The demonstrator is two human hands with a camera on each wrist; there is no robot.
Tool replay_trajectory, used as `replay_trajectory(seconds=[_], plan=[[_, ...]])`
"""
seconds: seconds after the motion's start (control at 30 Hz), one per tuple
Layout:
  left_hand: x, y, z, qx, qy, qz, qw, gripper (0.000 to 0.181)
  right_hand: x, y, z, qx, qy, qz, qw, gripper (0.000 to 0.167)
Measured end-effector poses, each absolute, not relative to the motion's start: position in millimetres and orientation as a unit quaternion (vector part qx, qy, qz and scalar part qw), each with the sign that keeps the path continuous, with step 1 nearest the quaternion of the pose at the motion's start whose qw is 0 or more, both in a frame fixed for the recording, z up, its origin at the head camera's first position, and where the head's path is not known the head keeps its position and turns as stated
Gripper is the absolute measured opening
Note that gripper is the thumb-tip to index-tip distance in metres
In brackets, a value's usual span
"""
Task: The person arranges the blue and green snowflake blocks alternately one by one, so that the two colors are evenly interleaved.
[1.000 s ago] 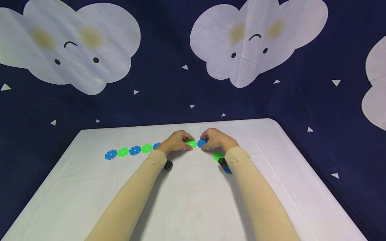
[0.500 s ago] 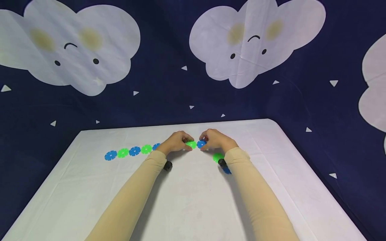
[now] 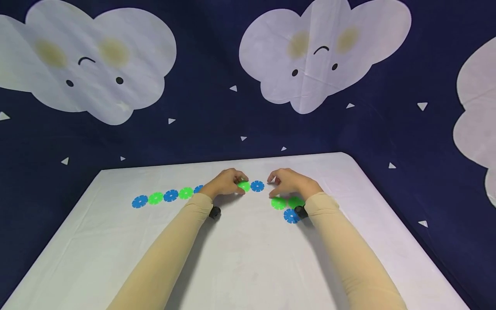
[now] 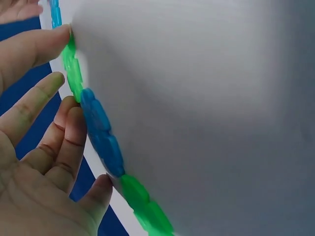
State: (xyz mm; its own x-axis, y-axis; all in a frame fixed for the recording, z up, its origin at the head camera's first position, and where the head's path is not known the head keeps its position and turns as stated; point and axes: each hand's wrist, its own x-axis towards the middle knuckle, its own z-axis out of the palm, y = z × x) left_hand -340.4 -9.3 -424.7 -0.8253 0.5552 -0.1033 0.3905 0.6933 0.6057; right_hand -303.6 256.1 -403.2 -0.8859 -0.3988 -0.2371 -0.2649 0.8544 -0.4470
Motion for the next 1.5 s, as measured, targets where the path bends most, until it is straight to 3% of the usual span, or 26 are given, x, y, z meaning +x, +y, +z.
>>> replay_trajectory(seconds=[0.47, 1.13, 1.5], plan=[[-343, 12, -424, 0.266, 0.92, 0.257, 0.131, 0.052, -276, 260, -398, -0.165, 0.947, -0.2, 0.191, 0.047], [-337, 28, -429, 0.242, 0.929, 0.258, 0.11, 0.054, -260, 267, -408, -0.19, 0.953, -0.186, 0.144, 0.046], [-335, 31, -430, 0.228, 0.933, 0.257, 0.106, 0.044, -260, 267, -411, -0.183, 0.956, -0.186, 0.137, 0.047]])
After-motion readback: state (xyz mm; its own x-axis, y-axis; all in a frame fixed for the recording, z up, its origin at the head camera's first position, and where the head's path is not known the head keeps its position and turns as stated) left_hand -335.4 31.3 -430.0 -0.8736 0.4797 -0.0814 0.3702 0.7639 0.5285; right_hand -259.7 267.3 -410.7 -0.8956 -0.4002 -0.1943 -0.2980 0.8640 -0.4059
